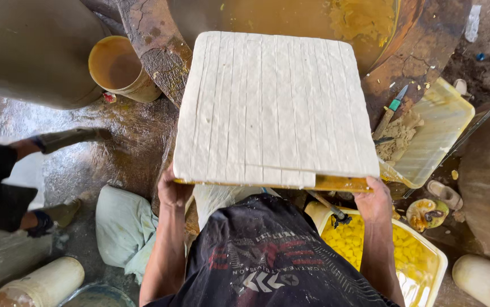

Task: The person scrapes a white block on a slatted frame, trims its edges with a knife, and dips the block into a large vat of yellow liquid. The person repeats this sequence with multiple blocks, placing finished pieces on a nearby rack.

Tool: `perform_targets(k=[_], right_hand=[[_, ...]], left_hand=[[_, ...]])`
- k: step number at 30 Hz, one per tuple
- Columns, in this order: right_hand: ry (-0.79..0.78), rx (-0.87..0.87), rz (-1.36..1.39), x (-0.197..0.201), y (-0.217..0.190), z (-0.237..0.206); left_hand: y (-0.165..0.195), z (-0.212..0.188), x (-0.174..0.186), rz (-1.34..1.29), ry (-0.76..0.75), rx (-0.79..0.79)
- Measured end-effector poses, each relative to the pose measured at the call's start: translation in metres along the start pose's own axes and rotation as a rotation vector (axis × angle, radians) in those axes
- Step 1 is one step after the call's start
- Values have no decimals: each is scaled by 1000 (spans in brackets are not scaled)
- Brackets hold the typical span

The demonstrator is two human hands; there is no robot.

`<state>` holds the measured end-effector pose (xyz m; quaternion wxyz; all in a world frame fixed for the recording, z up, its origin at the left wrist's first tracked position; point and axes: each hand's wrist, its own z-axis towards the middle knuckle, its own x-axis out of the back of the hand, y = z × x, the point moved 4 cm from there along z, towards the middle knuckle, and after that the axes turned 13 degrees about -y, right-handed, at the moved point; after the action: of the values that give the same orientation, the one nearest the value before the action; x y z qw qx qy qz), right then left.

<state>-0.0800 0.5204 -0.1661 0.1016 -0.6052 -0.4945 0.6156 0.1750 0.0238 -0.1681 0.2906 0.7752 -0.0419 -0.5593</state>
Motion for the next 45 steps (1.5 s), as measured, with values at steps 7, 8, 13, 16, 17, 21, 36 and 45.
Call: perform_targets(k=[7,8,13,16,17,21,36,45], right_hand=[[154,35,16,-15,6,57],[166,36,7,-14,6,65],[205,24,25,-12,3,107],[281,-18,23,-14,0,127],[307,-35,22,-16,-1,133],[356,-118,-1,-28,-5,173],[635,-464,5,-109,-18,461],[635,-504,-144,-136,-59,508]], left_hand=[[31,105,6,-192,-85,68],[32,119,8,-186,-81,96],[46,191,8,-123,-51,188],[47,223,12,-82,18,260],[48,231,13,-76,48,277],[51,273,12,-28,122,405],[37,560,-63,115,253,559],[48,632,-143,208,185,566]])
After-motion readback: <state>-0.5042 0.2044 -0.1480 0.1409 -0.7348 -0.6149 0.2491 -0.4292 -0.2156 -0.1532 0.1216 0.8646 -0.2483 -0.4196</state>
